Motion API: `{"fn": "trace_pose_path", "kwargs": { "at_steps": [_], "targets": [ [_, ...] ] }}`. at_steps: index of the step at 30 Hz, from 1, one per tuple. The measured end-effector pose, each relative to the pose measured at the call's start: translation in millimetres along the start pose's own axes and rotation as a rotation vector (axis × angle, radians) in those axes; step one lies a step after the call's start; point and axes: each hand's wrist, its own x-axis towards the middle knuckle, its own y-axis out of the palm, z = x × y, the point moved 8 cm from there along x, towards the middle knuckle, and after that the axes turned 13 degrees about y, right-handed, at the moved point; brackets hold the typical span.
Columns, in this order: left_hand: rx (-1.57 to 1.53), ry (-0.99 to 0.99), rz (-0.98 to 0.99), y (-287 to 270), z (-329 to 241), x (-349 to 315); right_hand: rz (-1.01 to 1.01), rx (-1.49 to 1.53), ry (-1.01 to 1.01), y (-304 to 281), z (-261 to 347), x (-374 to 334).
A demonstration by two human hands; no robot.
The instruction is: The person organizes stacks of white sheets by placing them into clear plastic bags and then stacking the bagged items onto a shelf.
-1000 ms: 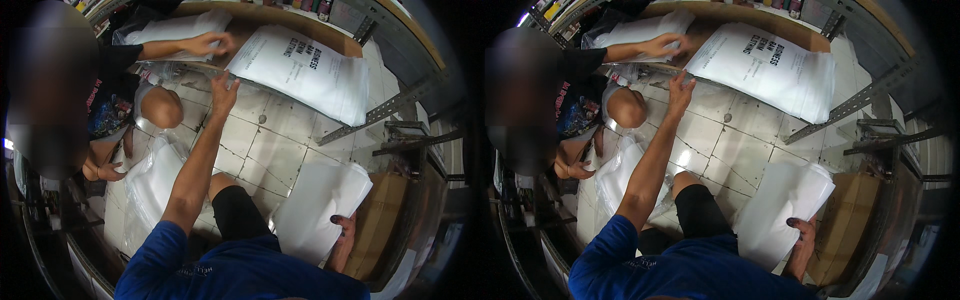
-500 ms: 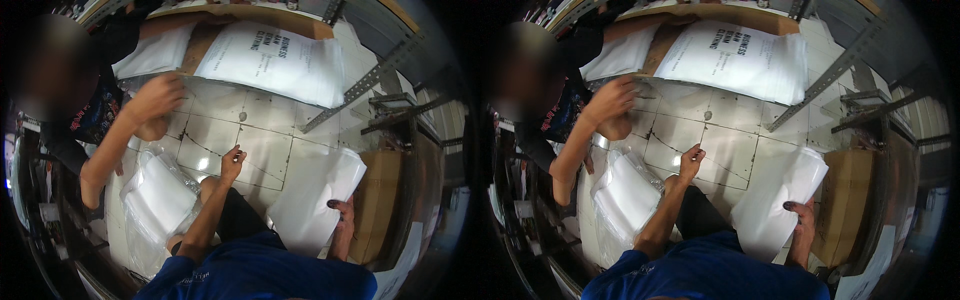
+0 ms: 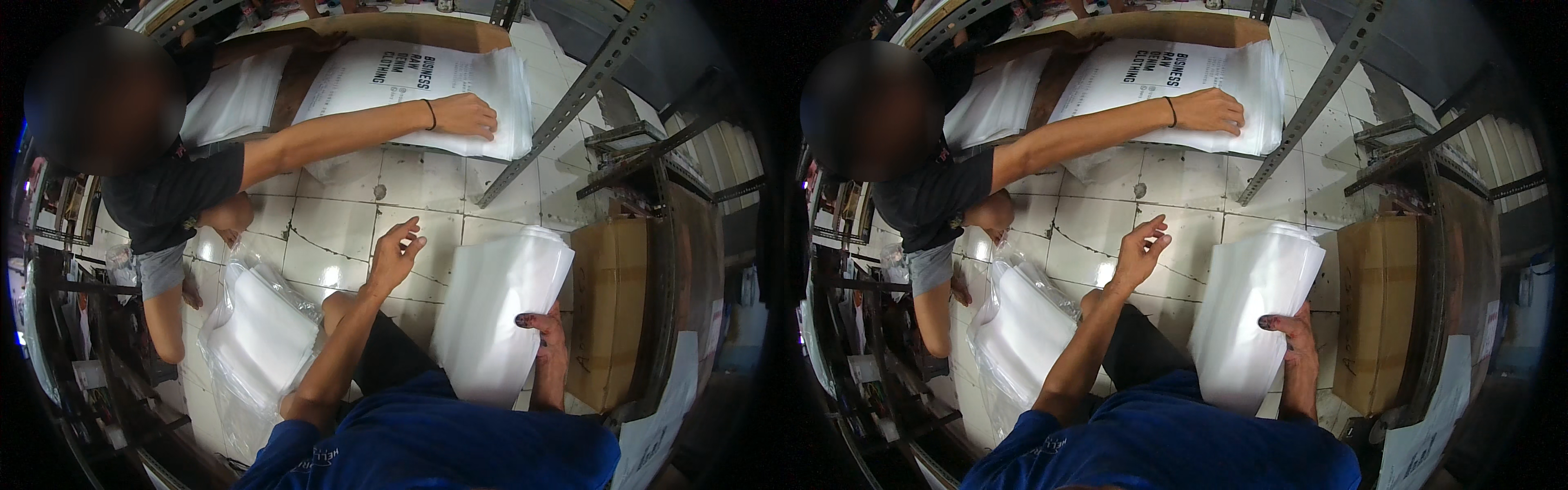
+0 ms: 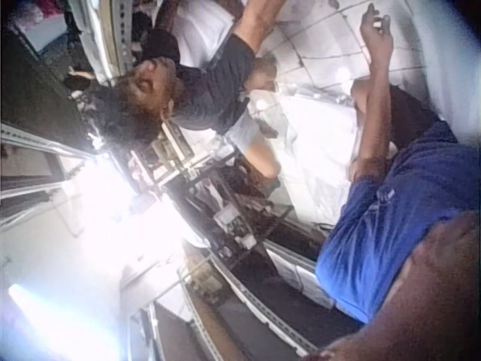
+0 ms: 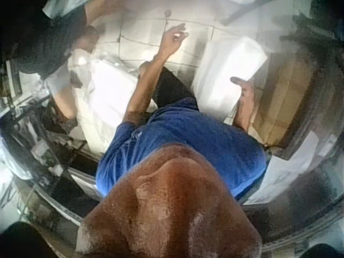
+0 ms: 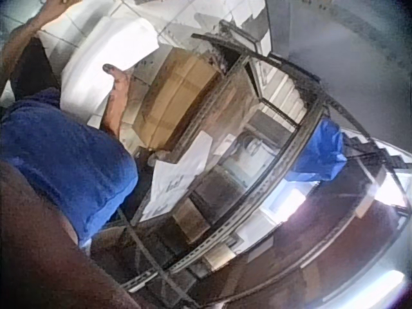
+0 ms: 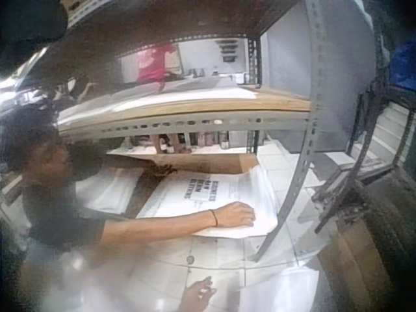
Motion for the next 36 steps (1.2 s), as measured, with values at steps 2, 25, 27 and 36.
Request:
{"fn": "trace_pose_path", "kwargs": {
  "at_steps": [2, 25, 27, 36],
  "targets": [
    [0.013, -0.035, -0.006, -1, 12, -13, 0.003, -0.025, -0.009, -1, 2, 0],
    [-0.064, -0.206, -0.044, 3, 59, -107, 0.010, -0.075, -0.012, 7, -3, 10],
    [-0.079, -0.258, -0.028, 4, 63, -119, -0.016, -0.087, 0.006, 0, -5, 13],
    [-0.144, -0.394, -0.058, -1, 75, -159, 0.053, -0.166, -0.032, 48, 14, -1]
  ]
}}
